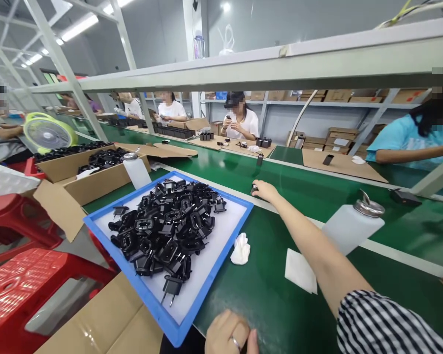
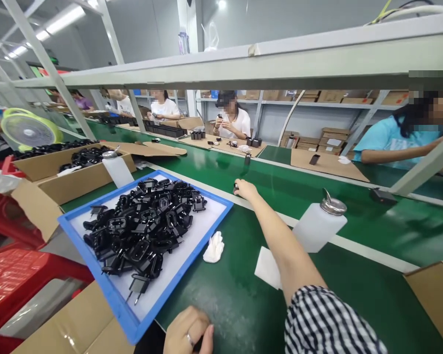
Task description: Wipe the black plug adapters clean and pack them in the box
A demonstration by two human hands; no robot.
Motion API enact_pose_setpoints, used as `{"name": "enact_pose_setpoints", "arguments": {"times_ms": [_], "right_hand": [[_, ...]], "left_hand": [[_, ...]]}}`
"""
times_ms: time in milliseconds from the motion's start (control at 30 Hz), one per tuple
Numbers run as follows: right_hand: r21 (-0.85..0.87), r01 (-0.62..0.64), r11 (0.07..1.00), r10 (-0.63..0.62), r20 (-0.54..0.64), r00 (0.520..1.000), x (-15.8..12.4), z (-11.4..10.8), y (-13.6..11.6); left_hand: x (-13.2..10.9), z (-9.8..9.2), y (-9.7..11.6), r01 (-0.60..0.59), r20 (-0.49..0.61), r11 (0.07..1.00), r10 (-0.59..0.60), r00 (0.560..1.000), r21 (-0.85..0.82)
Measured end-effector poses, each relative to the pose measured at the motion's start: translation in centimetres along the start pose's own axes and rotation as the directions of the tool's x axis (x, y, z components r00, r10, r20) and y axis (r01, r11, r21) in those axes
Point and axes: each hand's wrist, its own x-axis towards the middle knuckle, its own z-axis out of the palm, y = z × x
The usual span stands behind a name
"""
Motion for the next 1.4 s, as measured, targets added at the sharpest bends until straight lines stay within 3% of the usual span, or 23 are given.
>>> {"name": "enact_pose_setpoints", "arguments": {"times_ms": [133,167,267,300,367,433,500,567,633,800,967,1033,1133,1167,1267,1400], "right_hand": [[0.064,0.125,0.990,-0.122,-0.050,0.991,-7.4,-1.0,-0.8],[0.095,0.201,0.975,-0.200,-0.011,0.980,-9.8,-0.9,-1.3],[0.189,0.414,0.890,-0.447,0.183,0.876,-16.5,-0.1,-2.8],[0.199,0.433,0.879,-0.472,0.232,0.851,-18.0,0.1,-3.1],[0.217,0.405,0.888,-0.454,0.272,0.848,-19.9,0.2,-3.2],[0.244,0.290,0.926,-0.348,0.245,0.905,-20.3,-0.2,-2.2],[0.220,0.092,0.971,-0.139,0.211,0.967,-19.9,-0.6,-0.4],[0.162,-0.103,0.981,0.064,0.234,0.970,-19.3,-0.5,1.6],[0.132,-0.189,0.973,0.141,0.306,0.942,-18.9,0.0,3.2],[0.229,-0.151,0.962,0.037,0.437,0.899,-18.7,0.6,4.2],[0.381,-0.156,0.911,0.024,0.329,0.944,-19.2,-0.4,3.1],[0.567,-0.194,0.800,0.046,0.264,0.963,-19.4,-0.1,2.2],[0.834,-0.161,0.528,0.041,0.165,0.985,-19.4,1.1,0.3],[0.870,-0.126,0.477,0.026,0.130,0.991,-19.4,1.6,-0.3],[0.910,-0.026,0.414,-0.068,0.060,0.996,-19.3,2.8,-1.9],[0.941,0.067,0.332,-0.258,0.022,0.966,-19.5,3.6,-2.5]], "left_hand": [[0.4,-1.1,0.5,0.051,0.164,0.998,-0.044,0.985,-0.036],[0.5,-1.2,0.6,0.064,0.186,0.997,-0.056,0.981,-0.036],[0.8,-1.5,0.9,0.097,0.206,0.995,-0.092,0.974,-0.015],[0.8,-1.5,0.9,0.102,0.209,0.995,-0.098,0.973,-0.008],[0.8,-1.6,0.9,0.097,0.220,0.995,-0.094,0.971,-0.005],[0.8,-1.6,0.8,0.079,0.228,0.997,-0.075,0.971,-0.007],[0.9,-1.7,0.9,0.075,0.232,0.997,-0.072,0.970,-0.004],[1.0,-1.7,1.0,0.096,0.235,0.995,-0.096,0.967,0.010],[1.2,-1.7,1.2,0.130,0.243,0.991,-0.133,0.961,0.028],[1.7,-2.1,1.5,0.230,0.352,0.971,-0.240,0.905,0.070],[3.0,-2.2,1.7,0.442,0.518,0.885,-0.450,0.728,0.147],[3.7,-1.5,1.8,0.529,0.534,0.838,-0.511,0.673,0.135],[5.0,0.4,2.0,0.605,0.544,0.794,-0.537,0.645,0.067],[5.4,1.0,2.1,0.620,0.552,0.783,-0.541,0.635,0.053],[6.4,2.3,2.1,0.656,0.575,0.748,-0.579,0.577,0.095],[6.8,2.6,2.0,0.673,0.579,0.713,-0.639,0.507,0.198]]}}
